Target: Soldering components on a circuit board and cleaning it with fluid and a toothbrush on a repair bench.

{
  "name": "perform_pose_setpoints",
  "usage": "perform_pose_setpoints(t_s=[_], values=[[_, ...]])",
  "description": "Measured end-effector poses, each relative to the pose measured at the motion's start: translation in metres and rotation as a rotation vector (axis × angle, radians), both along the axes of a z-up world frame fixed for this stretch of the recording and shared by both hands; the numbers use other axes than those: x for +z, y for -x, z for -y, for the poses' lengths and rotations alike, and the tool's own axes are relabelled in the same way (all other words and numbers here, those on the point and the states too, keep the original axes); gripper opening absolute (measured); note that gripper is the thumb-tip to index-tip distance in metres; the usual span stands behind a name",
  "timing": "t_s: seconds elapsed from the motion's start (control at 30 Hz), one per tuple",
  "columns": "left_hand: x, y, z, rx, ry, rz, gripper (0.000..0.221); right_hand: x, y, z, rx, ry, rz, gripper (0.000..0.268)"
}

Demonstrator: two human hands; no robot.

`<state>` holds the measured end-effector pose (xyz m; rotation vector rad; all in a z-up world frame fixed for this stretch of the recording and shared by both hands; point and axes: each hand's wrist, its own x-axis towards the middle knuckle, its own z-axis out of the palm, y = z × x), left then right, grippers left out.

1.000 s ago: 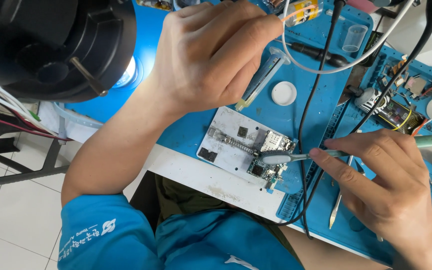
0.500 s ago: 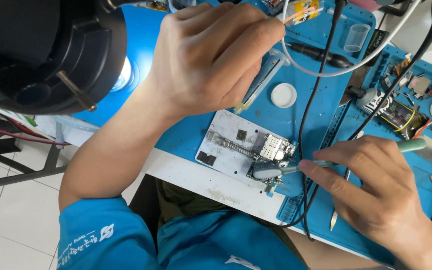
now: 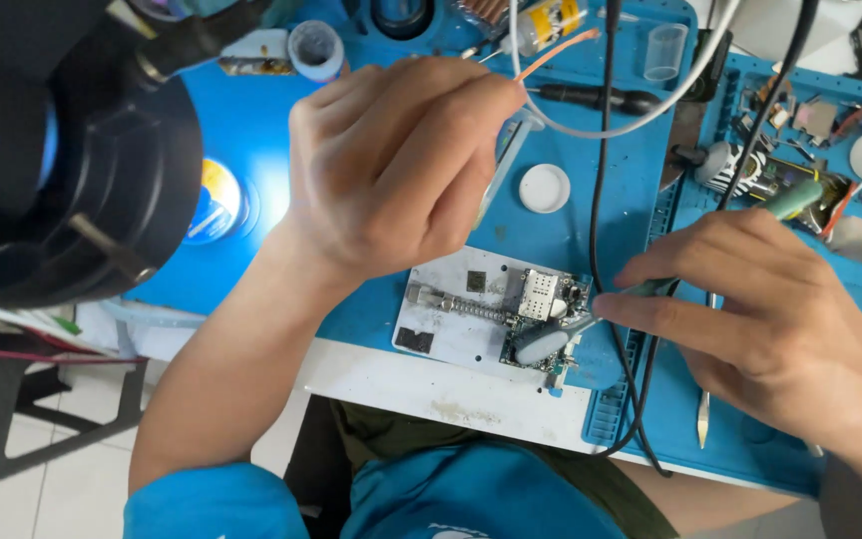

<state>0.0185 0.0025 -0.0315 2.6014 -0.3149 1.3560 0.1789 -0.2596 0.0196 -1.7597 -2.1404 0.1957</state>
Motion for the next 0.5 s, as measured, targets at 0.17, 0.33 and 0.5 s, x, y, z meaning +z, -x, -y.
perform_pose_setpoints(t_s=[0.17,0.33,0.5], values=[[0.016,-0.003,0.010,-0.096,0.139,0.032,0.012,-0.009,-0.002,0.006,-0.105,-0.089,0.034,0.038],[0.022,-0.005,0.016,-0.075,0.268,0.012,0.005,-0.012,-0.004,0.017,-0.049,-0.111,0.063,0.031],[0.035,0.001,0.035,-0.002,0.393,0.013,0.005,-0.015,-0.003,0.025,-0.064,-0.109,0.103,0.023]])
